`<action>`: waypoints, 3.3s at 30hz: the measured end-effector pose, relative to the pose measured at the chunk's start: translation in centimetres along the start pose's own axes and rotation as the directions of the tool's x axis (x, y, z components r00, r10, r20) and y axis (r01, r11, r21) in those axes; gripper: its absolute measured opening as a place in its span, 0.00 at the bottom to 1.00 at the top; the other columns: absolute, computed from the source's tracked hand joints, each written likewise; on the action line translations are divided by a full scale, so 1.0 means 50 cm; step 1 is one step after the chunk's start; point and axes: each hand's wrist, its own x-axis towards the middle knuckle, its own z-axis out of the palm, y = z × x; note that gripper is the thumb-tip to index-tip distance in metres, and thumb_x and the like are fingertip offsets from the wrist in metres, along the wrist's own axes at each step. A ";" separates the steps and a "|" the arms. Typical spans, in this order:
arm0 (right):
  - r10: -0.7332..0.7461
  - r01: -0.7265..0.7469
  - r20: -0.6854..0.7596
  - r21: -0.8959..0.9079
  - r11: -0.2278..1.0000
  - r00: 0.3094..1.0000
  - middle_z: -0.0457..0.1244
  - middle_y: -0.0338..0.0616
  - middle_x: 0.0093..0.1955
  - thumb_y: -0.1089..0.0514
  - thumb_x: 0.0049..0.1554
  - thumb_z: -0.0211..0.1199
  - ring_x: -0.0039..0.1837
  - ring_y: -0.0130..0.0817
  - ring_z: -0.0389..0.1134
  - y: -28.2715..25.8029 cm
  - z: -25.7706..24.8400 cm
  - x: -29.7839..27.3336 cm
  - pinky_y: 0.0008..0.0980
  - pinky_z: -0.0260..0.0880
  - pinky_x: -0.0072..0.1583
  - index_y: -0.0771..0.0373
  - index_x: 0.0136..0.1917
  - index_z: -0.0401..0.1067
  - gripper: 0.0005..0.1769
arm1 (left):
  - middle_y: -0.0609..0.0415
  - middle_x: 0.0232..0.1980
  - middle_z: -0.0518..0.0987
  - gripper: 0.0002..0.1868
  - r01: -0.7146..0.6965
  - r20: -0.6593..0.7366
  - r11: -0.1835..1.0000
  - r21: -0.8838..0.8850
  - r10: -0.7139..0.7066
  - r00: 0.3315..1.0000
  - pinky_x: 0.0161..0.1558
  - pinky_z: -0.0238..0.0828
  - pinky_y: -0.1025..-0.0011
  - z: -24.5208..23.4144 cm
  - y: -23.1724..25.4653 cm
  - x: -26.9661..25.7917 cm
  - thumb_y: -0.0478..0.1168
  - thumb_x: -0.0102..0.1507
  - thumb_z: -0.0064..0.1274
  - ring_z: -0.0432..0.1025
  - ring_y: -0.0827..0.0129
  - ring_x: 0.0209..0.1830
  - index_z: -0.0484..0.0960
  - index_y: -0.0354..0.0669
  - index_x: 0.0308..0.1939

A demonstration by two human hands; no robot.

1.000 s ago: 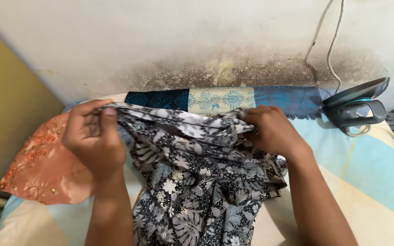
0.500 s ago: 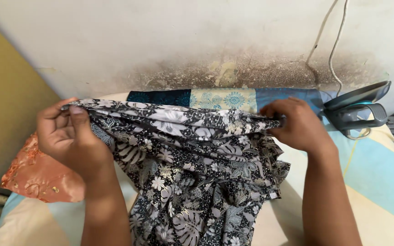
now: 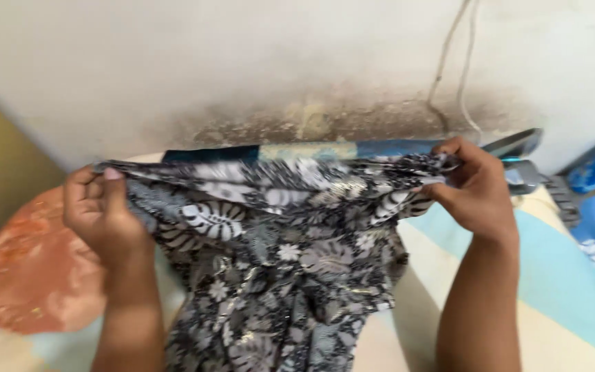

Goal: Folding a floral patterned piece of clothing on a bed.

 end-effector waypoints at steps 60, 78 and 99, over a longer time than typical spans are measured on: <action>0.246 -0.180 -0.201 0.296 0.938 0.948 0.69 0.37 0.41 0.65 0.58 0.64 0.41 0.21 0.69 0.366 0.206 0.052 0.23 0.65 0.40 0.61 0.55 0.64 0.14 | 0.54 0.38 0.83 0.08 0.229 0.174 0.870 0.437 -0.332 0.927 0.40 0.71 0.77 -0.073 -0.318 -0.051 0.34 0.66 0.61 0.74 0.78 0.36 0.79 0.33 0.44; 0.122 -0.148 -0.376 -0.041 0.988 0.918 0.69 0.39 0.42 0.60 0.61 0.70 0.42 0.23 0.69 0.343 0.222 0.054 0.26 0.69 0.44 0.66 0.49 0.78 0.07 | 0.53 0.37 0.82 0.09 0.187 0.193 0.857 0.481 -0.311 0.931 0.37 0.70 0.77 -0.065 -0.301 -0.059 0.34 0.66 0.60 0.72 0.79 0.34 0.79 0.32 0.47; -0.293 0.277 0.028 -0.421 0.864 0.956 0.65 0.49 0.53 0.62 0.59 0.68 0.53 0.45 0.68 0.402 0.196 0.151 0.39 0.68 0.55 0.64 0.47 0.73 0.05 | 0.48 0.37 0.86 0.14 0.136 0.218 0.595 0.792 -0.485 0.847 0.40 0.74 0.66 -0.079 -0.343 -0.001 0.45 0.58 0.66 0.80 0.66 0.34 0.85 0.38 0.40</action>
